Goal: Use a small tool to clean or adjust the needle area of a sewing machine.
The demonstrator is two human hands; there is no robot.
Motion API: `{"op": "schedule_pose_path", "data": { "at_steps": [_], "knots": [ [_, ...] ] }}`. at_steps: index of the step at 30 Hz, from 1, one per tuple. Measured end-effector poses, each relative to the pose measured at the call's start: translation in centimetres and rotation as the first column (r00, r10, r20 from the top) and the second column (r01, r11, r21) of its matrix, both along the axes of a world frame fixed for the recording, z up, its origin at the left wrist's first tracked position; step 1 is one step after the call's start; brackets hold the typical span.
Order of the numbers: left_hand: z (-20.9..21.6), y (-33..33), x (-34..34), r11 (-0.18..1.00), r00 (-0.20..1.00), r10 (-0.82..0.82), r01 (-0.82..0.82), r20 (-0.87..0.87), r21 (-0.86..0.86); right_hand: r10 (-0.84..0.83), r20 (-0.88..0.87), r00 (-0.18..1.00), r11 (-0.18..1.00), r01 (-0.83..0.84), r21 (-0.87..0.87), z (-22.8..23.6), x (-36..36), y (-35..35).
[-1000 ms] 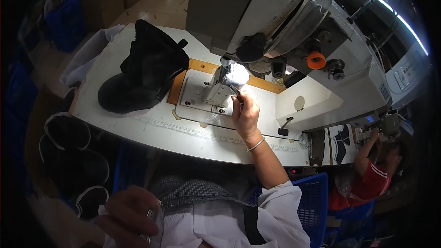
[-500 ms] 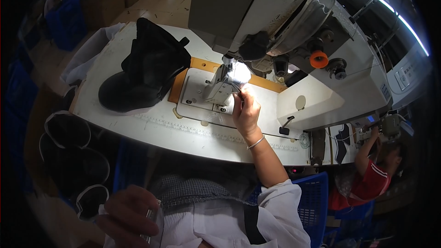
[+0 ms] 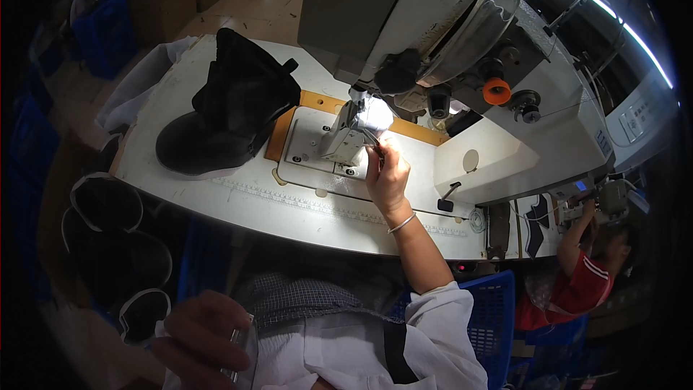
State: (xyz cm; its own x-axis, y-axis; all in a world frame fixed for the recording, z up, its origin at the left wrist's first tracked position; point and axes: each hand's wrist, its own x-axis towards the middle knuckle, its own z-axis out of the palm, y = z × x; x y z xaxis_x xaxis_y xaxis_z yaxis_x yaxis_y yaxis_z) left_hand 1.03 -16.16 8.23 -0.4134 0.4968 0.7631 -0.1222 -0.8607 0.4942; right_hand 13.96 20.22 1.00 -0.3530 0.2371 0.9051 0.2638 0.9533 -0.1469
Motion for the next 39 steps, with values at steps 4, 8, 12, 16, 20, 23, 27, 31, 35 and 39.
{"op": "schedule_pose_path", "data": {
  "at_steps": [4, 8, 12, 16, 20, 23, 27, 31, 35, 39],
  "knots": [
    [0.5, 0.3, -0.9, 0.993, 0.990, -0.115, 0.112, -0.082, -0.032, -0.015, 0.005, 1.000, 0.999, 0.015, 0.043, 0.1, 0.2, 0.3],
    [-0.1, 0.2, 0.1, 1.000, 1.000, 0.017, -0.017, -0.019, 0.001, -0.024, 0.041, 0.999, 0.999, 0.023, 0.026, 0.3, 0.3, -0.1],
    [0.1, 0.7, -0.2, 1.000, 1.000, 0.005, -0.005, -0.013, 0.031, 0.001, 0.111, 0.994, 1.000, -0.003, 0.017, 0.6, 1.0, 0.7],
    [0.3, 1.1, -0.8, 0.999, 0.997, -0.034, 0.037, -0.072, 0.036, 0.053, 0.077, 0.996, 0.999, -0.053, 0.002, 0.7, 1.1, 1.7],
    [-0.1, 0.4, 0.0, 1.000, 0.999, -0.023, 0.024, 0.029, -0.006, 0.029, 0.110, 0.993, 0.998, -0.034, 0.043, 1.2, 1.2, 1.7],
    [-0.8, -0.6, 0.9, 0.996, 0.993, 0.081, -0.076, 0.091, -0.056, 0.019, 0.163, 0.986, 0.998, -0.029, 0.059, 1.5, 1.4, 1.8],
    [0.0, 1.0, 0.0, 0.999, 0.998, -0.005, 0.004, 0.056, 0.034, 0.005, 0.188, 0.982, 0.996, -0.022, 0.089, 1.6, 1.7, 1.7],
    [0.5, 1.1, -1.6, 0.990, 0.982, -0.142, 0.141, -0.121, -0.014, 0.045, 0.171, 0.984, 0.995, -0.059, 0.079, 1.7, 1.7, 1.8],
    [0.3, 1.1, -0.9, 0.993, 0.990, -0.113, 0.115, -0.086, 0.017, 0.003, 0.152, 0.988, 0.998, -0.012, 0.059, 1.7, 1.3, 1.2],
    [0.0, 1.1, -1.1, 0.994, 0.990, -0.104, 0.107, -0.095, 0.034, -0.010, 0.131, 0.991, 0.998, 0.002, 0.057, 1.8, 0.8, 0.7]
  ]
}}
